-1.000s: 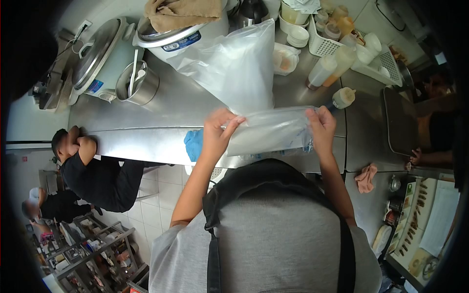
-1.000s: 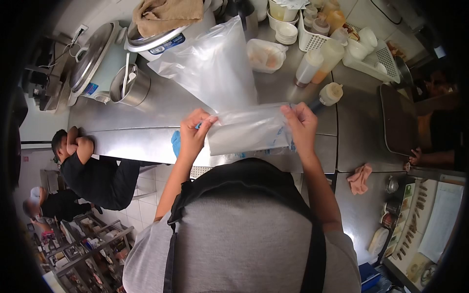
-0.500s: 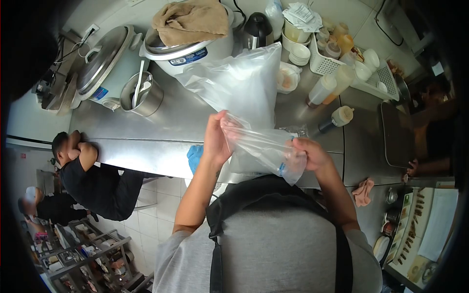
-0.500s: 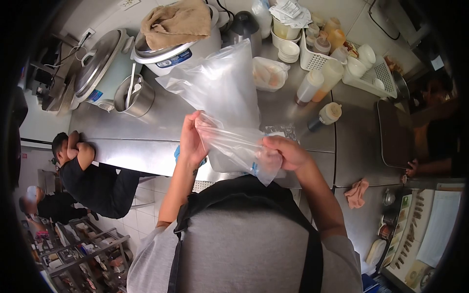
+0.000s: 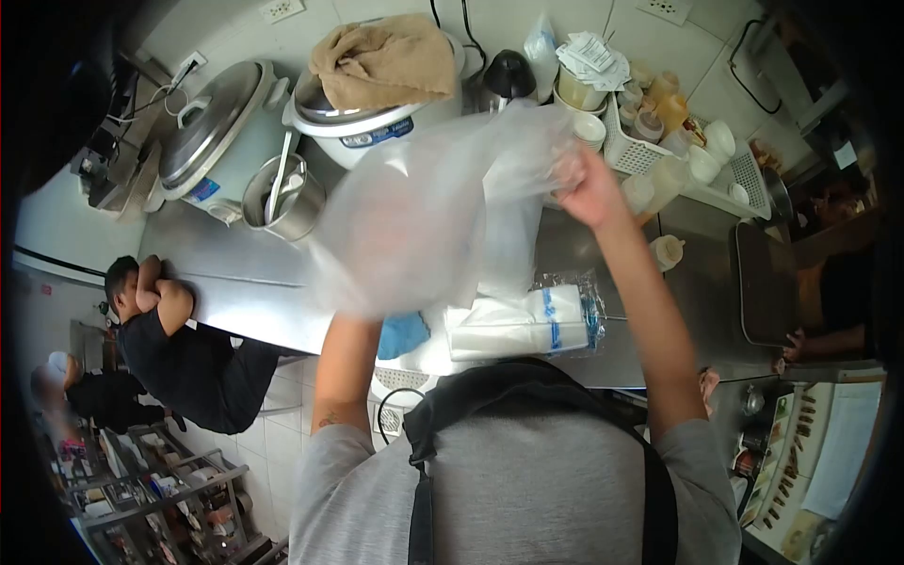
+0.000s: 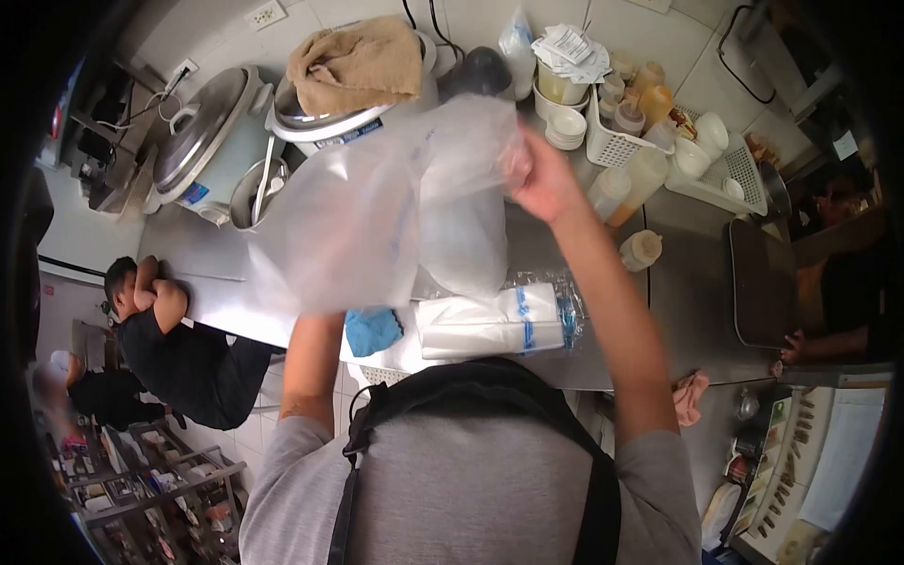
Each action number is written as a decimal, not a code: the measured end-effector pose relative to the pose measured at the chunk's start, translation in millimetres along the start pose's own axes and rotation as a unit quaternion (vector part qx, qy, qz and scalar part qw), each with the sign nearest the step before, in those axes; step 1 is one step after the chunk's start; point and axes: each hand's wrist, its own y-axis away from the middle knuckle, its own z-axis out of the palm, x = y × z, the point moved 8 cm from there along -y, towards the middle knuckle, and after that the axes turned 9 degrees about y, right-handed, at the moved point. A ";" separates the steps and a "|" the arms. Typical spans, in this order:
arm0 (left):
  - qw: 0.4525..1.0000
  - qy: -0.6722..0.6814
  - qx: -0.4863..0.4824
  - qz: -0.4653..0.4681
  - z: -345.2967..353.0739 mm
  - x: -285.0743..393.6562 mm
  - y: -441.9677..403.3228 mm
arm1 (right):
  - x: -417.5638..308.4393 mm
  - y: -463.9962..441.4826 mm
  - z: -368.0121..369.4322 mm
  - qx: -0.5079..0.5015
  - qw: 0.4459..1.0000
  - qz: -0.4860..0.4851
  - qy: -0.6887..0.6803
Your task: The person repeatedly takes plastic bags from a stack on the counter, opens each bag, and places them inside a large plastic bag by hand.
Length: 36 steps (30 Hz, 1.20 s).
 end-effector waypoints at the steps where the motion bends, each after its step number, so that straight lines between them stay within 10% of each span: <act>1: 0.997 0.034 -0.064 -0.039 -20.4 -4.4 -9.2 | 8.5 -6.2 -27.2 0.046 0.999 0.001 -0.007; 3: 0.989 0.063 -0.097 -0.093 -60.7 -20.8 -19.6 | 42.0 -0.3 -60.8 0.185 0.980 0.051 0.049; 5: 0.985 -0.005 0.165 -0.042 -98.9 -31.0 -14.9 | 74.7 10.0 -84.6 0.218 0.968 0.114 0.053; 8: 0.980 -0.069 0.154 -0.107 -156.3 -62.8 -16.1 | 105.6 31.7 -116.9 0.342 0.922 0.148 0.104; 11: 0.952 -0.080 0.293 -0.035 -222.1 -95.8 -2.2 | 127.0 44.7 -153.6 0.224 0.937 0.172 0.207; 19: 0.914 -0.202 0.314 0.158 -145.0 -98.3 35.0 | 101.6 108.7 -115.4 0.371 0.825 -0.128 0.406; 21: 0.849 -0.397 0.324 0.127 -142.4 -101.4 44.0 | 98.5 109.6 -92.8 0.353 0.683 -0.179 0.614; 27: 0.408 -0.884 0.147 0.174 -102.6 -106.3 28.5 | 111.7 101.9 -110.7 0.360 0.595 -0.104 0.711; 30: 0.354 -0.915 0.169 0.096 -104.9 -106.9 24.1 | 121.3 99.9 -124.9 0.361 0.614 -0.059 0.700; 36: 0.348 -0.876 0.085 0.323 -65.2 -106.5 17.7 | 125.0 88.1 -133.6 0.306 0.579 -0.026 0.756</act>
